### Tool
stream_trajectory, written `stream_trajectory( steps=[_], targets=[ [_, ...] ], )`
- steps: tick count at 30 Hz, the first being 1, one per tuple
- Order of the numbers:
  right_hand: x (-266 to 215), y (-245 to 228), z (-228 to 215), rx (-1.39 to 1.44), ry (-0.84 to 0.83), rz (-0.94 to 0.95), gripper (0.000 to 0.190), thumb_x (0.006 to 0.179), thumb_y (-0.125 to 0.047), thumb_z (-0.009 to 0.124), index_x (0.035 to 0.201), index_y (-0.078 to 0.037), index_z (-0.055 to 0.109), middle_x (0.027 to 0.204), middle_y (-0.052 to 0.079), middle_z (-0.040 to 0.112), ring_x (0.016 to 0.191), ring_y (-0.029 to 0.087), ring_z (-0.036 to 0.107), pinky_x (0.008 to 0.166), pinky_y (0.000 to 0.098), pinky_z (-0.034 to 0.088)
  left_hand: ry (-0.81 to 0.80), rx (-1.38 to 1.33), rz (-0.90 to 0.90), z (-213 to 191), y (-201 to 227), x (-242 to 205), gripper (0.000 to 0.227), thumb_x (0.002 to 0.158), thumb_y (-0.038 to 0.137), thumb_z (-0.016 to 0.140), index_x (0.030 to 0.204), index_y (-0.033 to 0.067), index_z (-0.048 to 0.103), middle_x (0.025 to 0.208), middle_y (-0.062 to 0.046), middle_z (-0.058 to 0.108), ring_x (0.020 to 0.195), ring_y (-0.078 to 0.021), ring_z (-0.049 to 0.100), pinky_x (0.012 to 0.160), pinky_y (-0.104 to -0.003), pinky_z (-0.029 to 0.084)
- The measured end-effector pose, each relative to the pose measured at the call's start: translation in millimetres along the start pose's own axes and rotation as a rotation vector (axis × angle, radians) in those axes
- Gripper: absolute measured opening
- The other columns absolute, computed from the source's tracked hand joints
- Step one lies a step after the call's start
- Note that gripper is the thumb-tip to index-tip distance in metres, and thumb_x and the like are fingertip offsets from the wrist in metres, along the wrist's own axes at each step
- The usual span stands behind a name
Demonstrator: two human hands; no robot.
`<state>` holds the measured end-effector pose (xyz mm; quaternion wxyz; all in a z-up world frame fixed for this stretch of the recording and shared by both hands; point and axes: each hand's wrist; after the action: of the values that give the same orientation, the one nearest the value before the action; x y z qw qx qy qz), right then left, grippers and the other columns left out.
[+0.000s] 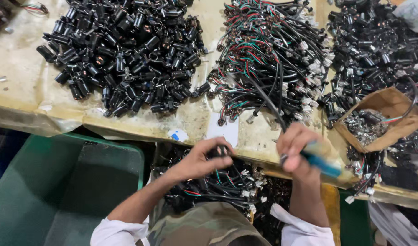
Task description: The person repeatedly picks up small black cylindrical components with attached wires from a table, uses blue-handled shears to cut the wires, and drops the components into a green bin. The person continues this repetitive cutting and sorting process for the duration of the clip.
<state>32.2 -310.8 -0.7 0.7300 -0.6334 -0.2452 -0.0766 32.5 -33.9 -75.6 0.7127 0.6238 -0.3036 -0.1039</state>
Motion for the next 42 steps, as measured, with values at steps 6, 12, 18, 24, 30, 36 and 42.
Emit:
stream_trajectory(
  steps=[6,12,18,24,30,36,42],
  targets=[
    [12,-11,52,-0.433,-0.603,0.086,0.027,0.072,-0.012,0.089,0.089,-0.005,0.069,0.085,0.007,0.067,0.079,0.021,0.068,0.069,0.0315,0.053,-0.317,0.131,0.063,9,30,0,0.017,0.081,0.015,0.078,0.092,0.0074,0.068,0.077,-0.006,0.068,0.068,-0.0192,0.069,0.067,-0.032,0.054],
    [-11,1,86,-0.587,-0.099,0.148,0.018,0.082,-0.006,0.083,0.087,-0.004,0.066,0.085,0.007,0.069,0.074,0.019,0.065,0.068,0.0315,0.051,-0.029,0.386,0.049,11,19,-8,0.021,0.074,0.019,0.081,0.081,0.0064,0.065,0.069,-0.011,0.063,0.059,-0.0264,0.065,0.058,-0.035,0.052],
    [-62,-8,71,0.927,-0.074,0.202,0.050,0.090,-0.047,0.079,0.073,-0.010,0.050,0.068,0.003,0.054,0.052,0.015,0.047,0.050,0.0296,0.041,0.020,0.396,0.186,60,19,-45,0.017,0.078,0.021,0.079,0.082,0.0102,0.066,0.074,-0.008,0.067,0.065,-0.0286,0.069,0.056,-0.038,0.053],
    [-88,8,95,0.757,0.096,0.333,0.054,0.096,-0.056,0.070,0.074,-0.014,0.044,0.062,-0.005,0.041,0.049,0.012,0.032,0.048,0.0314,0.027,0.040,0.347,0.136,77,8,-56,0.030,0.078,0.029,0.085,0.081,0.0077,0.063,0.072,-0.011,0.061,0.062,-0.0321,0.063,0.053,-0.041,0.050],
    [-48,9,70,0.729,-0.077,0.411,0.050,0.096,-0.053,0.070,0.081,-0.011,0.047,0.065,-0.001,0.045,0.051,0.012,0.036,0.045,0.0293,0.031,-0.169,0.342,0.158,28,52,-32,0.022,0.081,0.027,0.078,0.088,0.0099,0.066,0.078,-0.006,0.066,0.074,-0.0304,0.067,0.063,-0.041,0.050],
    [52,68,31,-0.703,-0.571,-0.133,0.024,0.087,-0.009,0.074,0.108,-0.010,0.063,0.093,0.010,0.067,0.084,0.027,0.067,0.074,0.0363,0.053,-0.610,0.416,0.168,-16,68,-47,0.028,0.081,0.026,0.075,0.105,0.0132,0.073,0.096,-0.010,0.069,0.091,-0.0290,0.065,0.074,-0.041,0.051],
    [65,128,21,-1.123,-0.824,-0.266,0.029,0.078,-0.001,0.072,0.104,-0.007,0.060,0.098,0.010,0.064,0.094,0.035,0.068,0.077,0.0418,0.055,-0.644,0.415,0.164,-40,23,-28,0.042,0.080,0.021,0.076,0.118,0.0056,0.069,0.112,-0.015,0.068,0.105,-0.0332,0.063,0.087,-0.043,0.051]
  ],
)
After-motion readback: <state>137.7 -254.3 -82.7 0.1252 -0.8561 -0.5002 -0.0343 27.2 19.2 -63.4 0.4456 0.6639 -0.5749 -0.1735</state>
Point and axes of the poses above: each hand's wrist, its own x-axis towards the middle knuckle, its own z-axis out of the palm, y = z × x
